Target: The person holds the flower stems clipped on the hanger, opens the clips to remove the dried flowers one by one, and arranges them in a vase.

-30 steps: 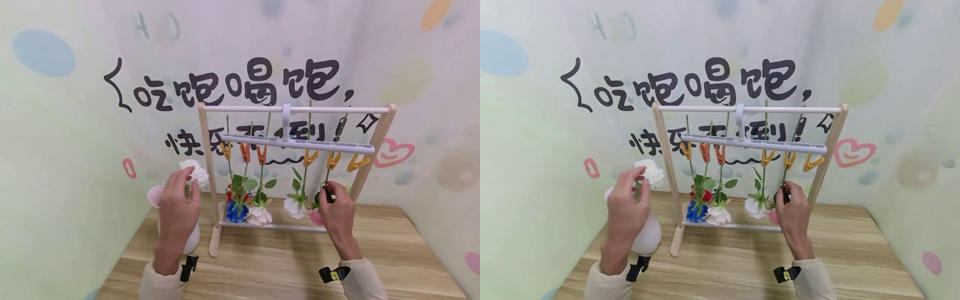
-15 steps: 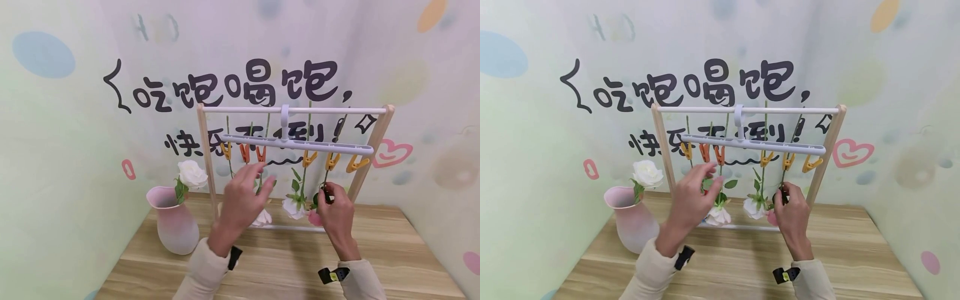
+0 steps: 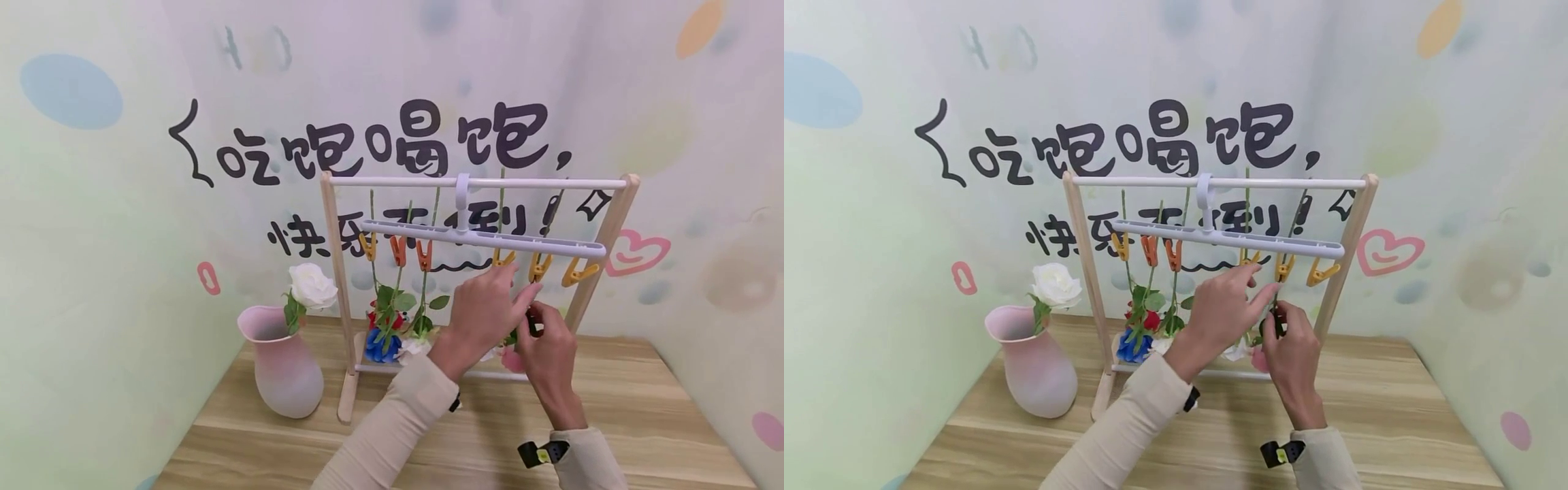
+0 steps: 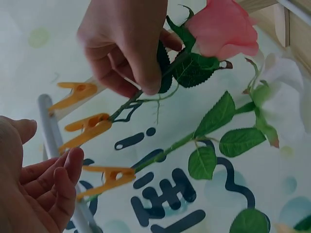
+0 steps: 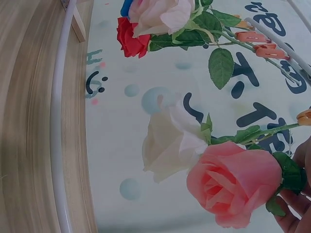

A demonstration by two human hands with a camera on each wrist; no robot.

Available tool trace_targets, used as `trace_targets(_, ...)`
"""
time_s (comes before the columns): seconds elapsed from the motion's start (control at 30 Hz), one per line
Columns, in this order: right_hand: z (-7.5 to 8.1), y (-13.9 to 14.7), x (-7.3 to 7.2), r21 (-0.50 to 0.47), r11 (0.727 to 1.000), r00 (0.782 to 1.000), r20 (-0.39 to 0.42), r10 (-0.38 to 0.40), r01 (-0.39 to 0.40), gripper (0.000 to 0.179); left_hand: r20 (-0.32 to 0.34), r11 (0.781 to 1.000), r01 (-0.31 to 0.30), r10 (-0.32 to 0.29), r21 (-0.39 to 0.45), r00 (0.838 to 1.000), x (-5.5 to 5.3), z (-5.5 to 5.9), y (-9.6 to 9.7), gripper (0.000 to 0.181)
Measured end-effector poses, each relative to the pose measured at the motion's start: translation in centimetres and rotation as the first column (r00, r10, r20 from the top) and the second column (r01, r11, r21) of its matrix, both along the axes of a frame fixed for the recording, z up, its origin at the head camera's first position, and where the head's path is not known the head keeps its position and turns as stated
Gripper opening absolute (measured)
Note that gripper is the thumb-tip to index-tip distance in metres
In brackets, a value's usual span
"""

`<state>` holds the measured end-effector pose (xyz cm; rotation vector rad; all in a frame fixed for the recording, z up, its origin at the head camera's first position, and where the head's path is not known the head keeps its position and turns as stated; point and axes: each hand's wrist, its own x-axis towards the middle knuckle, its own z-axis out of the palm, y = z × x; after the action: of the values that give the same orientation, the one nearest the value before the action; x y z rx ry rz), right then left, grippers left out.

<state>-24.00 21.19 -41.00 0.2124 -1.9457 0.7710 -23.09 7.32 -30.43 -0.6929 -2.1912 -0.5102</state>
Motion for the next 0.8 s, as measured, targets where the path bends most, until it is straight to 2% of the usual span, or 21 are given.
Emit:
trace_targets(0.1,-0.1,0.2,0.1,0.011,1.000,1.000,-0.008,-0.003,0.003,0.021,0.017,0.999,-0.038,0.038,-0.007,0.999,-0.5,0.1,1.5,0.035)
trace_targets(0.23,-0.2,0.4,0.3,0.034,0.999,1.000,0.007,-0.007,0.007,0.021,0.053,0.996,-0.085,0.085,-0.019,0.995,-1.1,0.4,2.9,0.043)
trace_targets(0.43,-0.2,0.5,0.4,0.041,0.999,1.000,0.027,0.010,-0.011,0.022,0.105,0.991,-0.123,0.127,-0.046,0.986,-1.9,0.4,4.0,0.049)
trace_targets(0.57,-0.2,0.4,0.4,0.040,0.999,0.999,0.023,0.024,-0.025,0.021,0.092,0.988,-0.148,0.152,-0.054,0.984,-2.4,0.3,4.4,0.050)
trace_targets(0.63,-0.3,0.4,0.3,0.038,0.999,0.999,0.015,0.028,-0.029,0.021,0.079,0.988,-0.147,0.151,-0.053,0.985,-2.6,0.3,4.5,0.048)
trace_targets(0.8,-0.3,0.5,0.3,0.014,0.999,0.999,0.002,0.035,-0.035,0.019,0.053,0.995,-0.099,0.101,-0.033,0.993,-2.8,0.2,4.6,0.041)
